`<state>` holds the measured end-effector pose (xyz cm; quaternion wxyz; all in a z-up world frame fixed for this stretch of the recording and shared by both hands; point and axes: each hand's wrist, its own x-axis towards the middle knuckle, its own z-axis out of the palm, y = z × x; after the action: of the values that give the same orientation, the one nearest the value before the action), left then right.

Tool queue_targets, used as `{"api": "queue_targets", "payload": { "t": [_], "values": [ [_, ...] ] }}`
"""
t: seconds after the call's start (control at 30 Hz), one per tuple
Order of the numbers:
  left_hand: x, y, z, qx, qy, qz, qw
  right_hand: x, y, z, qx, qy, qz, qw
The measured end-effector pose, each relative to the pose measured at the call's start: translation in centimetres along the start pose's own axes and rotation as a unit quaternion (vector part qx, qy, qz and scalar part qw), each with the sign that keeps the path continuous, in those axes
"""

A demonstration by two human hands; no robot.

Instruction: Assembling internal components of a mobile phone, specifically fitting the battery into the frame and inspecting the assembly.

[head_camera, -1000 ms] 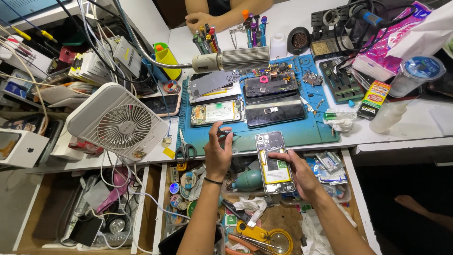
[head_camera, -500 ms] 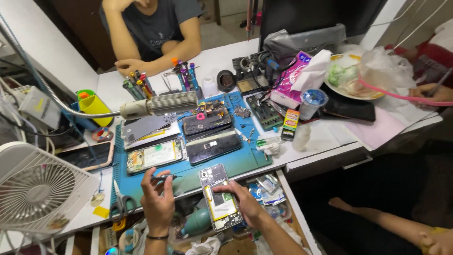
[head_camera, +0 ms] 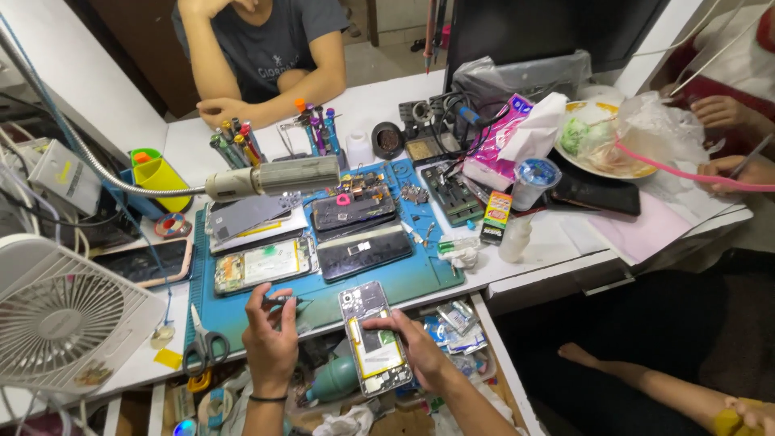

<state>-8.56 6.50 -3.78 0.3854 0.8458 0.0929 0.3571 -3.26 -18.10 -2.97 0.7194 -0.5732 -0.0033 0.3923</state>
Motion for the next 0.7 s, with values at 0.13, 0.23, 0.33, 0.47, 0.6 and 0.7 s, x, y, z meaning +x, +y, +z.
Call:
{"api": "queue_targets", "payload": {
  "t": [0.13, 0.23, 0.33, 0.47, 0.6, 0.7],
  "values": [
    [0.1, -0.9, 0.7, 0.018, 0.044, 0.018, 0.999, 0.3, 0.4, 0.4, -0.089, -0.009, -0.061, 0.994],
    [0.1, -1.0, 0.3, -0.018, 0.044, -0.004, 0.999, 0.6, 1.4, 0.6, 0.042, 0.010, -0.074, 0.996],
    [0.4, -1.0, 0.7, -0.028, 0.024, -0.010, 0.999, 1.1, 1.5, -0.1, 0.041, 0.023, -0.072, 0.996],
    [0.5, -1.0, 0.8, -0.023, 0.016, -0.013, 1.000, 1.3, 1.6, -0.5, 0.044, 0.018, -0.067, 0.997],
    [0.7, -0.4, 0.8, -0.034, 0.021, -0.005, 0.999, 1.2, 1.5, -0.5, 0.043, 0.017, -0.065, 0.997],
    [0.7, -0.1, 0.7, -0.036, 0.018, -0.005, 0.999, 1.7, 2.0, -1.1, 0.040, 0.006, -0.060, 0.997]
  ]
}}
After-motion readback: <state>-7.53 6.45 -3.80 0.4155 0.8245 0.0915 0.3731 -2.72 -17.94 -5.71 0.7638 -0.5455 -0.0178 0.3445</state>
